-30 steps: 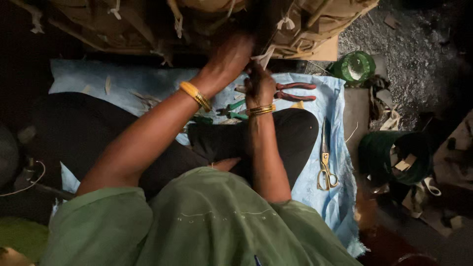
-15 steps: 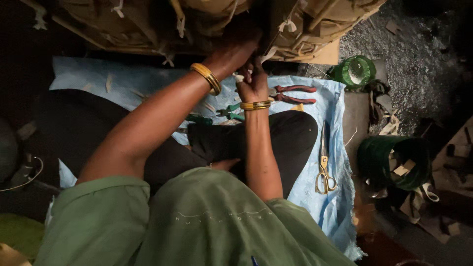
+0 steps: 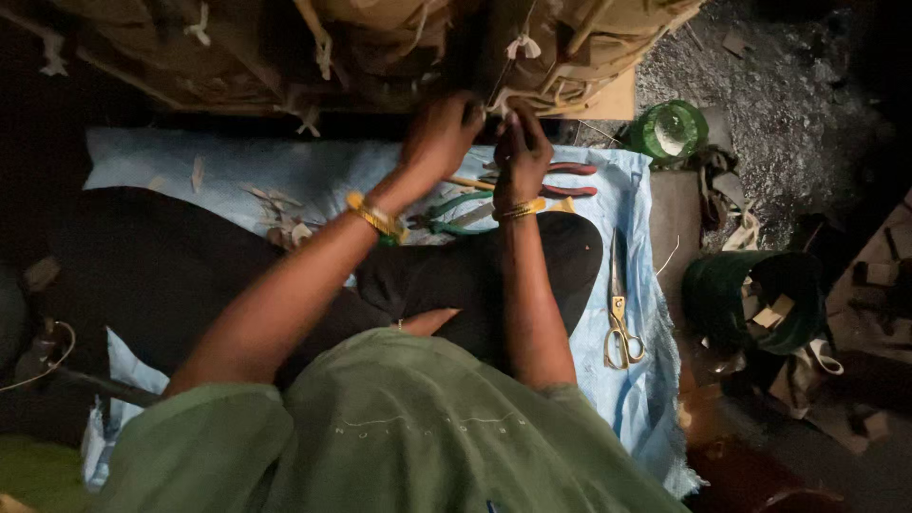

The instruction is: The person sits cross-legged and repeatedly ties white fabric strips into knots on a wooden rack. They pull the strips taut, form loops, and tighten the knots by hand. Tools such as pliers and scissors are visible nearby but not used.

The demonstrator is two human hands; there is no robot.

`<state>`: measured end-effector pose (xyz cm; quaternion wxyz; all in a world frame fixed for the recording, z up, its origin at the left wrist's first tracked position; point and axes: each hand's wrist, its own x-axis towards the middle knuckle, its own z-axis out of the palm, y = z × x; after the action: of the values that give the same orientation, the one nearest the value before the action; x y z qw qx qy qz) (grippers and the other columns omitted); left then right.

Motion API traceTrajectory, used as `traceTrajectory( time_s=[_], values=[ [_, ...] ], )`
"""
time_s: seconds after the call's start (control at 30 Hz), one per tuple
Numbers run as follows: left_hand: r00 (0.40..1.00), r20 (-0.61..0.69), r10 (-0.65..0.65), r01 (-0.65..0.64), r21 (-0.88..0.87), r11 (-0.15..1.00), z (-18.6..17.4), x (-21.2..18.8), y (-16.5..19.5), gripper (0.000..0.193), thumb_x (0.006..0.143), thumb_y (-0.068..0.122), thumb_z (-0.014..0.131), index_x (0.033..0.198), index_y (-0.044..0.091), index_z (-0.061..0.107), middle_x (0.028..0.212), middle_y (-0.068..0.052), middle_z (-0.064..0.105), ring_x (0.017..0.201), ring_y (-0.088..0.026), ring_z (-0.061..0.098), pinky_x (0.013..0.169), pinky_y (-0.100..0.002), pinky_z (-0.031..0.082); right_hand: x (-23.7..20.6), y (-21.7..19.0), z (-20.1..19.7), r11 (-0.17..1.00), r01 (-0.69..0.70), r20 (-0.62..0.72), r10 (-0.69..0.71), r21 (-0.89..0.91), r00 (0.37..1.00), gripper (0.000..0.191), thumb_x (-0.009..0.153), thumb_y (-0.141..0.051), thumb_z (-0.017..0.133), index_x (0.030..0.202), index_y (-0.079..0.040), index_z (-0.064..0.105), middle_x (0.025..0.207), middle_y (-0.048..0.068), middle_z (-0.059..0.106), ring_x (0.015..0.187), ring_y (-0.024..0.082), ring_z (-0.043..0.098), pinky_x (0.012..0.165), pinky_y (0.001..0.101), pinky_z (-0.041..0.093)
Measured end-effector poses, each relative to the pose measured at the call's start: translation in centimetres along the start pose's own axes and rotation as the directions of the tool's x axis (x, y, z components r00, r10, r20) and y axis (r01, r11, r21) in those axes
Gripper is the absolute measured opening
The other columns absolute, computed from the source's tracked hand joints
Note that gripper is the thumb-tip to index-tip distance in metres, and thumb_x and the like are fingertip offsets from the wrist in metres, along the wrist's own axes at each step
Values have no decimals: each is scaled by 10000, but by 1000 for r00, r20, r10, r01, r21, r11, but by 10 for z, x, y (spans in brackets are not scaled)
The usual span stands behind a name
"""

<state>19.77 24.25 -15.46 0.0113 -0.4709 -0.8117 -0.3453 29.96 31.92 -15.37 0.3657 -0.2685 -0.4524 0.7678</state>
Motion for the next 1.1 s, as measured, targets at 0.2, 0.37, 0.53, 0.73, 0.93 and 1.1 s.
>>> traceTrajectory(
  time_s=[0.2, 0.37, 0.53, 0.73, 0.93, 1.1],
  values=[
    [976, -171, -136, 77, -312, 947, 1, -29, 35, 152, 1036, 91, 554, 1151, 4, 600, 1184, -257, 578, 1070, -446, 602, 918, -503, 515, 17, 19, -1, 998, 46, 48, -44, -49, 998, 232, 1026, -119, 636, 1193, 23, 713, 876, -26, 631, 691, 40, 476, 587, 213, 364],
    [950, -295, -107, -20, -398, 917, 10, -39, 38, 247, 1037, 66, 530, 1260, -34, 568, 1339, -273, 562, 1195, -478, 572, 993, -492, 511, 18, 30, -6, 975, 112, 61, -102, -192, 993, 234, 1071, -119, 610, 1151, 81, 703, 938, 39, 665, 797, 107, 531, 675, 272, 436],
    [958, -211, -196, 82, -453, 888, 24, -45, 28, 148, 1027, 85, 584, 1151, 6, 595, 1203, -235, 642, 1073, -459, 633, 897, -496, 531, 6, 37, -9, 728, 454, 260, -373, -513, 891, 351, 1064, -177, 583, 1324, 56, 626, 1170, 186, 751, 1041, 243, 721, 876, 378, 560],
    [950, -256, -179, 33, -487, 873, 29, -43, 31, 122, 1024, 44, 582, 1142, 12, 593, 1144, -209, 661, 1038, -437, 652, 847, -479, 543, 14, 15, -23, 496, 532, 469, -258, -686, 845, 398, 983, -184, 612, 1317, 29, 654, 1074, 278, 729, 962, 389, 747, 789, 402, 566],
    [963, -211, -168, 44, -494, 868, 14, -40, 31, 107, 974, 35, 640, 1070, -14, 646, 1066, -192, 671, 955, -423, 673, 785, -431, 552, 0, 20, -11, 525, 611, 443, -421, -593, 792, 352, 1107, -166, 550, 1376, 54, 608, 1160, 227, 731, 988, 348, 720, 817, 426, 566],
    [828, -99, -552, 274, -787, 553, 17, -48, 31, 160, 926, 101, 681, 1042, -3, 718, 912, -59, 717, 763, -164, 655, 688, -318, 527, -23, 35, -7, 954, 66, 13, -65, -292, 998, 188, 1056, -134, 656, 1097, 35, 729, 823, 59, 664, 665, 100, 522, 567, 269, 410]
  ],
)
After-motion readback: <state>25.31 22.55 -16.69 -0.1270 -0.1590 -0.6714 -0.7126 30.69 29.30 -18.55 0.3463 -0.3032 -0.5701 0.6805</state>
